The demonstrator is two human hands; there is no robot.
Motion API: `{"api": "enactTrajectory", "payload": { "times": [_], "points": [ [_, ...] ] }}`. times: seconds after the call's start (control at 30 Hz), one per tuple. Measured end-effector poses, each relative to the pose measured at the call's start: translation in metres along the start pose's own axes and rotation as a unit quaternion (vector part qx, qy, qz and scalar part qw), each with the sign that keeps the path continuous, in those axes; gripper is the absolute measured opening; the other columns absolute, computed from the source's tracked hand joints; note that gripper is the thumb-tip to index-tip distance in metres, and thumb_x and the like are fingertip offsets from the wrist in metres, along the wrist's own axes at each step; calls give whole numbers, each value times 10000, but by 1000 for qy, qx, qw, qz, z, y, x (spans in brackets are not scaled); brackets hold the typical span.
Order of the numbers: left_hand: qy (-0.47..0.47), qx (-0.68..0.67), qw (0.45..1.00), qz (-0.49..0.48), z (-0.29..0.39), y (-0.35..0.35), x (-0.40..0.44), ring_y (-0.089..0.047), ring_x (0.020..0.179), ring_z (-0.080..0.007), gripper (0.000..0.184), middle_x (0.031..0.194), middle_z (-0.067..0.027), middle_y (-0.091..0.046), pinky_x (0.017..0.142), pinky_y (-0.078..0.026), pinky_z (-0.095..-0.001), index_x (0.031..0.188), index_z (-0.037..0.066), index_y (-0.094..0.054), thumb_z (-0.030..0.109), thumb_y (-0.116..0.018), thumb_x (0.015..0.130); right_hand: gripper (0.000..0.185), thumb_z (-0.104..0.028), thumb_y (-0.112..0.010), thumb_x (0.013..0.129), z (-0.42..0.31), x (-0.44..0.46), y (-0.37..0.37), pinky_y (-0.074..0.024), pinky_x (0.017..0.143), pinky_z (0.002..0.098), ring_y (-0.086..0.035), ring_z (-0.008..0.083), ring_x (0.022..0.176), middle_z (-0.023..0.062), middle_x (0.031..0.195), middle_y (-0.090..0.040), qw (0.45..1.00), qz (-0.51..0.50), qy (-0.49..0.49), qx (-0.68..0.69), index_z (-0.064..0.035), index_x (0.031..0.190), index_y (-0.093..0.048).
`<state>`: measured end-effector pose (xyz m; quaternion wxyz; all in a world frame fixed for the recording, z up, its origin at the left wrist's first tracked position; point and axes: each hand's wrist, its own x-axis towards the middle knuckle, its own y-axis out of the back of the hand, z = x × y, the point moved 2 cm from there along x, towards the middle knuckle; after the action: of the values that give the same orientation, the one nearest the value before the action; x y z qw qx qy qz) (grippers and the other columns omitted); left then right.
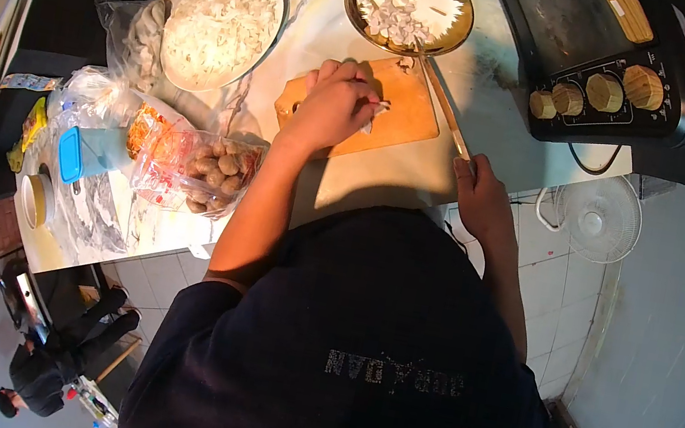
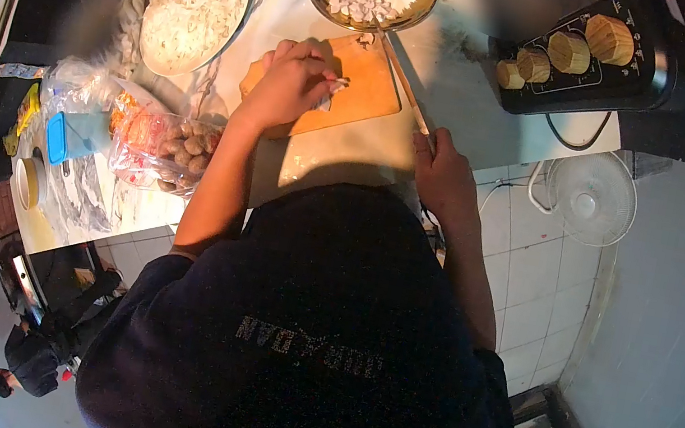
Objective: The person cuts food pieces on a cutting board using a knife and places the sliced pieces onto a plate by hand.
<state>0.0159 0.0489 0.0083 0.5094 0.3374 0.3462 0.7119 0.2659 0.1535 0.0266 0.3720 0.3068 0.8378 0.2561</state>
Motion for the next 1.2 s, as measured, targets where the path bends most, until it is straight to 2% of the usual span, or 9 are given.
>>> {"api": "enactTrajectory", "payload": {
  "times": [0.2,0.27,0.47,0.6,0.67,0.77,1.0,1.1,1.2],
  "points": [
    [76,26,995,57,-5,1,2,-490,1075,-292,139,1074,-49,-604,911,-342,-441,955,145,-734,240,-701,858,442,-448,-444,1011,3,-1,-3,-488,775,545,-615,509,933,279,903,-662,1000,5,-8,16,-14,1050,-515],
    [103,33,993,49,-8,2,1,-487,1088,-307,189,1084,-55,-606,906,-340,-453,940,147,-727,305,-721,837,434,-436,-469,1010,6,-1,-6,-464,695,458,-626,420,777,205,774,-613,999,31,5,10,-5,1020,-523],
    [81,53,995,36,-6,2,-2,-469,1076,-308,226,1080,-72,-579,900,-317,-450,878,157,-723,315,-766,723,422,-419,-470,1010,3,-1,-9,-472,717,469,-639,438,822,233,816,-637,1000,23,4,6,-1,1019,-523],
    [91,45,994,32,-5,4,-1,-466,1085,-306,220,1096,-74,-579,903,-318,-446,854,148,-724,309,-760,708,424,-421,-477,1006,-1,0,-9,-475,728,471,-639,450,841,249,833,-641,1000,4,-1,-1,-2,1042,-532],
    [98,41,994,30,-8,6,-2,-465,1092,-305,243,1101,-74,-585,901,-321,-441,858,142,-728,321,-757,697,453,-452,-458,1000,-4,0,-10,-488,807,550,-631,482,934,278,925,-670,999,-34,-11,-14,-19,1106,-538],
    [103,50,991,61,-16,12,-6,-464,1092,-310,261,1106,-80,-593,912,-325,-446,860,129,-740,327,-753,691,470,-457,-458,996,-9,-5,-15,-495,821,545,-639,472,938,272,940,-676,999,-39,23,-31,-24,1156,-546],
    [150,67,983,87,-37,27,-13,-463,1094,-318,273,1104,-94,-603,936,-332,-457,853,111,-753,325,-750,684,500,-487,-438,995,-17,-11,-15,-502,842,539,-638,463,965,255,963,-684,989,-99,-5,-106,-37,1177,-560],
    [143,69,983,93,-34,20,-8,-462,1096,-316,278,1097,-93,-602,933,-334,-454,855,108,-747,328,-754,685,508,-493,-430,996,-12,-13,-12,-500,837,541,-640,460,967,256,966,-683,993,-70,21,-88,-34,1173,-558],
    [120,49,988,81,-23,10,1,-457,1107,-313,283,1077,-89,-591,927,-333,-453,869,114,-728,334,-760,693,438,-425,-471,998,-12,-10,-8,-492,774,469,-652,432,882,242,890,-669,998,-32,19,-43,-10,1099,-568]
  ]
}}
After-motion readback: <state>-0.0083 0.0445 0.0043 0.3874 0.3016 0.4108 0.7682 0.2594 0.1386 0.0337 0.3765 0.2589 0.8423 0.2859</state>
